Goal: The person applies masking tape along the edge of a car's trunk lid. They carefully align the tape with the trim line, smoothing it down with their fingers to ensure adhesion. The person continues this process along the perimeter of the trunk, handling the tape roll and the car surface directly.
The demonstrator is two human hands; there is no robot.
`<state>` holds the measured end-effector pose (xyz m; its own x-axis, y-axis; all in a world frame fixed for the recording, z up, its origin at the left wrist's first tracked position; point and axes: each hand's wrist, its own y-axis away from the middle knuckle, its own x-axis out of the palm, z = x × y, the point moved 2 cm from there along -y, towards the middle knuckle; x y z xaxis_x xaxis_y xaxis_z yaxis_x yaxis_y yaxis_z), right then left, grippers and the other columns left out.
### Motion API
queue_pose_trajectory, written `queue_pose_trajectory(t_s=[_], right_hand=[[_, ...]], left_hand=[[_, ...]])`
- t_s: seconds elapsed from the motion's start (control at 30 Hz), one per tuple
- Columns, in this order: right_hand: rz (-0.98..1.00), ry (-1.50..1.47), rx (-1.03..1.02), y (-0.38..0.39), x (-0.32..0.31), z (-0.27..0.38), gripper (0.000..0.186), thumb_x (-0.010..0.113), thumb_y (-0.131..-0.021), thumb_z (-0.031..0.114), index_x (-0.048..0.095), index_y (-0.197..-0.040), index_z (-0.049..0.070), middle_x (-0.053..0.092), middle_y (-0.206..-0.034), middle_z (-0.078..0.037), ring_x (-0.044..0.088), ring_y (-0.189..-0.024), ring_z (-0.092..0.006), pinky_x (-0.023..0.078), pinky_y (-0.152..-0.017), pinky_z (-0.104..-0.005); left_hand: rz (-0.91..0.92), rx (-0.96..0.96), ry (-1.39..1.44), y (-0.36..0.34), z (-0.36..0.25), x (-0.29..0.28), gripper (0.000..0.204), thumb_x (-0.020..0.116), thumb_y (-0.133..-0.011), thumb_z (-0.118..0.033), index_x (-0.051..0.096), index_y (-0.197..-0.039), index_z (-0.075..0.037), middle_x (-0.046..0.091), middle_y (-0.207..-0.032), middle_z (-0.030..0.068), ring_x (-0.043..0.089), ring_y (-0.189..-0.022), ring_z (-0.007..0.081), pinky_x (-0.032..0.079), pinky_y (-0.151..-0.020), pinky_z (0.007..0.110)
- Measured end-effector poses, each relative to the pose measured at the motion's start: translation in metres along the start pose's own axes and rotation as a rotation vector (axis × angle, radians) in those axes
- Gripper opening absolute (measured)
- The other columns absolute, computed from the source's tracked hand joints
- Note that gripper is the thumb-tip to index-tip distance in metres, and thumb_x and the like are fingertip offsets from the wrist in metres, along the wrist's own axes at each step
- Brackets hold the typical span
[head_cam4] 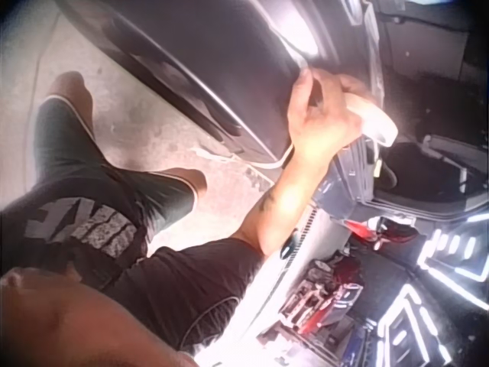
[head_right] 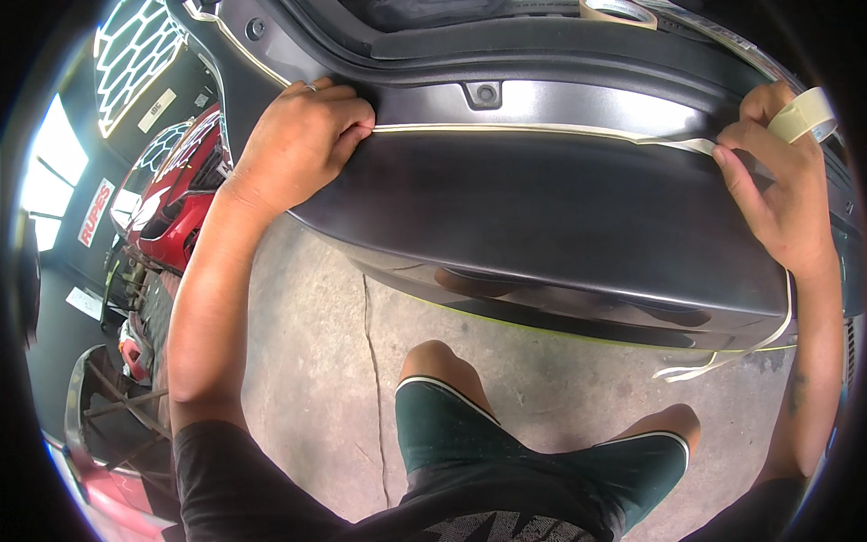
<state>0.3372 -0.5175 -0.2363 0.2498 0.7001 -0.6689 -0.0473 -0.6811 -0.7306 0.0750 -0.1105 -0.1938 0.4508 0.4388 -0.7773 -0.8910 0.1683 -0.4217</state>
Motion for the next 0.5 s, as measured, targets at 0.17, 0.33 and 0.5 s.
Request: queue_pose_trajectory(t_s=[0.17, 0.33, 0.5], right_hand=[[-0.005, 0.024, -0.024, -0.001, -0.002, 0.002, 0.013, 0.084, -0.089, -0.001, 0.074, -0.097, -0.004, 0.054, -0.105, -0.014, 0.058, -0.096, -0.0305, 0.05, -0.086, -0.0406], [-0.006, 0.029, -0.022, 0.0, -0.001, 0.002, 0.013, 0.084, -0.089, -0.001, 0.073, -0.097, -0.004, 0.054, -0.105, -0.014, 0.058, -0.095, -0.0303, 0.05, -0.085, -0.0404], [-0.001, 0.012, -0.026, -0.001, -0.002, 0.001, 0.014, 0.084, -0.088, -0.003, 0.073, -0.097, -0.004, 0.053, -0.105, -0.014, 0.058, -0.093, -0.0292, 0.051, -0.082, -0.0395]], left_hand=[[-0.032, 0.03, -0.187, 0.0, -0.013, 0.0, 0.002, 0.079, -0.095, -0.005, 0.078, -0.096, -0.008, 0.077, -0.093, 0.0062, 0.073, -0.097, 0.0295, 0.054, -0.089, 0.044], [-0.051, -0.019, -0.082, 0.002, -0.009, -0.001, 0.002, 0.081, -0.095, -0.008, 0.079, -0.097, -0.008, 0.079, -0.097, 0.0047, 0.073, -0.101, 0.0278, 0.054, -0.095, 0.044], [-0.042, 0.023, 0.035, -0.001, -0.007, -0.007, 0.005, 0.083, -0.095, -0.008, 0.08, -0.099, -0.008, 0.079, -0.098, 0.0053, 0.073, -0.103, 0.0291, 0.055, -0.096, 0.044]])
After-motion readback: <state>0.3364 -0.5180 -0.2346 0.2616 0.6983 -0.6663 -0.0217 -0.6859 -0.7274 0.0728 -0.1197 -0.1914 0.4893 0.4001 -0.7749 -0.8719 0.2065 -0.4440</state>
